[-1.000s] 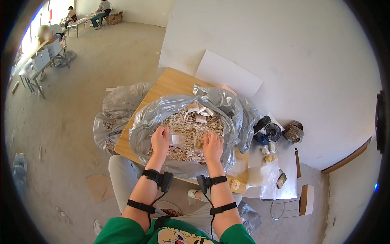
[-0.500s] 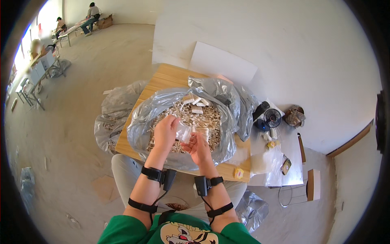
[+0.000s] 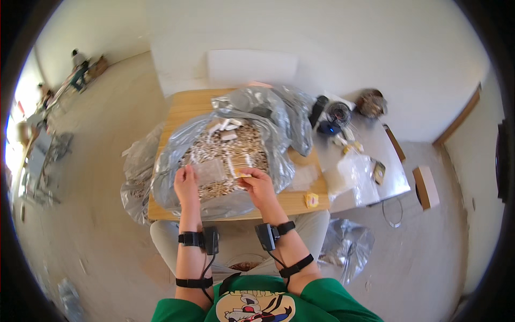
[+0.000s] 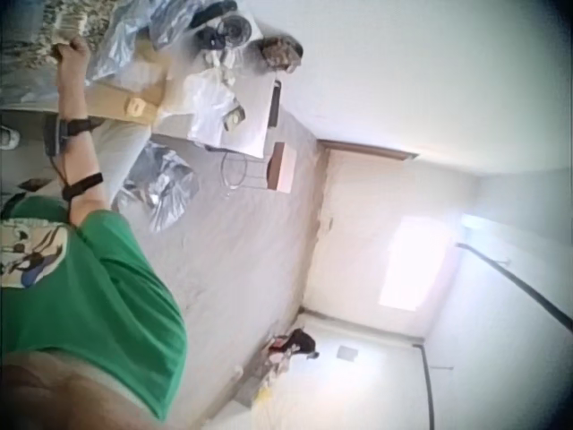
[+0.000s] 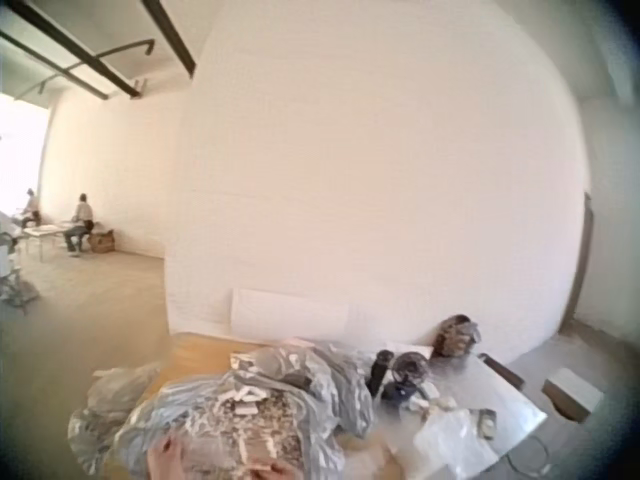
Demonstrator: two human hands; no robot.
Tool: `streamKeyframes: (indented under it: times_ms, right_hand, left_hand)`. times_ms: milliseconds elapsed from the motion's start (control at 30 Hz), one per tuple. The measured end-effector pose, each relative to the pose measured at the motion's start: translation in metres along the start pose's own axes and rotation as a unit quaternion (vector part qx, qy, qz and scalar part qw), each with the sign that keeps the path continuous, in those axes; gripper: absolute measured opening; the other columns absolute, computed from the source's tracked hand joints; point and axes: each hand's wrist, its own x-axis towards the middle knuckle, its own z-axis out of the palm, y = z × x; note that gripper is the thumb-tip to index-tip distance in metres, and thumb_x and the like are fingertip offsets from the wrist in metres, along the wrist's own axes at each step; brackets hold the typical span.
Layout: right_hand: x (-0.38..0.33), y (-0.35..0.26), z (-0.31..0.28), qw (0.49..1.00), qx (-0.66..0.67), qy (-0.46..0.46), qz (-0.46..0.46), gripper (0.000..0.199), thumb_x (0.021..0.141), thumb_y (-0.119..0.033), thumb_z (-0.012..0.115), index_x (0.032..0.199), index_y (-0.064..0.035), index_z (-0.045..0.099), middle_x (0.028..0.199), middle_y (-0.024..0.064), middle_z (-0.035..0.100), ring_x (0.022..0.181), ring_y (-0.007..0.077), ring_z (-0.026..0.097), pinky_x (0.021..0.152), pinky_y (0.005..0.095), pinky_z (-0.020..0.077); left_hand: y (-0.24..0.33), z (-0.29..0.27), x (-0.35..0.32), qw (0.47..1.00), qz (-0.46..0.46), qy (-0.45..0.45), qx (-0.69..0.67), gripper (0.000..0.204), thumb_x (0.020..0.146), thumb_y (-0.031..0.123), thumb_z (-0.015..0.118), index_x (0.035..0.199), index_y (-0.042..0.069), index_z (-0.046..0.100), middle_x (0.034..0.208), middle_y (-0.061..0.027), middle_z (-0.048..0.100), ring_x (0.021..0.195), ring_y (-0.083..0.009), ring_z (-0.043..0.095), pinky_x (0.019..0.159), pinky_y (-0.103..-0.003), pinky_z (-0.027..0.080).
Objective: The person is sorting and packaging small items, possibly cotton swabs or similar hygienic products, into plastic bags.
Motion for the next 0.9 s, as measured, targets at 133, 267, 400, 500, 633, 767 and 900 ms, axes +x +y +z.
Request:
streamKeyframes:
  times_ms: [133,267,400,500,633,767,900]
  right_hand:
    - [-0.012,-0.02,-0.008,0.994,0.094,-0.027,-0.038,0.02,0.085,0.0,0.051,0.101,0.0033,0.061,0.095,0.0102,0.063,0.075,0.0142,0.06,0.068,0.0245,0.0493]
    - [-0.016,-0.039,-0.07,0.986,0.034,0.11,-0.123,0.015,0.084,-0.002,0.057,0.098,0.0,0.061,0.078,0.0049,0.061,0.066,0.0124,0.058,0.058,0.0225,0.0462]
    - [-0.021,-0.039,-0.172,0.923,-0.154,0.32,-0.146,0.003,0.081,-0.005,0.061,0.082,-0.003,0.06,0.073,0.0062,0.06,0.059,0.0148,0.057,0.051,0.0256,0.0453]
    - [-0.029,-0.019,-0.279,0.832,-0.326,0.427,-0.139,0.006,0.077,-0.008,0.062,0.078,-0.0025,0.06,0.073,0.0119,0.06,0.059,0.0221,0.058,0.053,0.0316,0.0462]
    - [-0.031,-0.002,-0.275,0.704,-0.579,0.369,-0.183,0.005,0.071,-0.007,0.061,0.074,-0.0036,0.06,0.072,0.0179,0.059,0.069,0.0339,0.06,0.063,0.0402,0.0473]
    - [-0.033,-0.007,-0.247,0.687,-0.615,0.376,-0.098,0.005,0.071,-0.007,0.06,0.076,-0.0058,0.061,0.075,0.0163,0.058,0.077,0.0346,0.059,0.067,0.0411,0.0473]
    - [-0.043,-0.019,-0.217,0.651,-0.628,0.416,-0.1,0.011,0.073,-0.015,0.064,0.078,-0.0053,0.062,0.082,0.0157,0.06,0.079,0.0344,0.058,0.067,0.0414,0.0471]
  left_hand:
    - [-0.005,-0.008,-0.007,0.998,-0.05,-0.018,-0.038,0.024,0.092,0.024,0.054,0.074,0.008,0.053,0.06,0.0035,0.047,0.052,-0.0023,0.039,0.043,-0.019,0.026]
    - [-0.005,0.009,-0.014,0.996,-0.078,0.01,-0.045,0.024,0.092,0.027,0.054,0.076,0.01,0.054,0.06,0.0041,0.047,0.048,-0.0012,0.036,0.04,-0.017,0.024]
    - [-0.011,0.012,-0.016,0.997,-0.072,-0.038,0.011,0.024,0.092,0.028,0.053,0.077,0.01,0.053,0.059,0.0042,0.047,0.044,-0.0018,0.034,0.039,-0.018,0.023]
    - [-0.019,0.045,-0.028,0.992,-0.101,-0.075,-0.02,0.024,0.093,0.028,0.053,0.077,0.009,0.053,0.058,0.0038,0.047,0.043,-0.0016,0.034,0.037,-0.019,0.022]
    - [-0.015,0.051,-0.04,0.989,-0.099,-0.106,0.002,0.023,0.093,0.027,0.051,0.078,0.009,0.053,0.057,0.0034,0.048,0.043,-0.0014,0.033,0.037,-0.02,0.022]
    - [-0.013,0.064,-0.054,0.985,-0.077,-0.149,0.051,0.024,0.094,0.026,0.05,0.077,0.01,0.053,0.057,0.0037,0.049,0.043,-0.0011,0.032,0.038,-0.019,0.022]
    - [-0.02,0.083,-0.069,0.979,-0.091,-0.172,0.066,0.026,0.094,0.025,0.05,0.074,0.009,0.054,0.056,0.0039,0.048,0.044,-0.0008,0.031,0.039,-0.019,0.021]
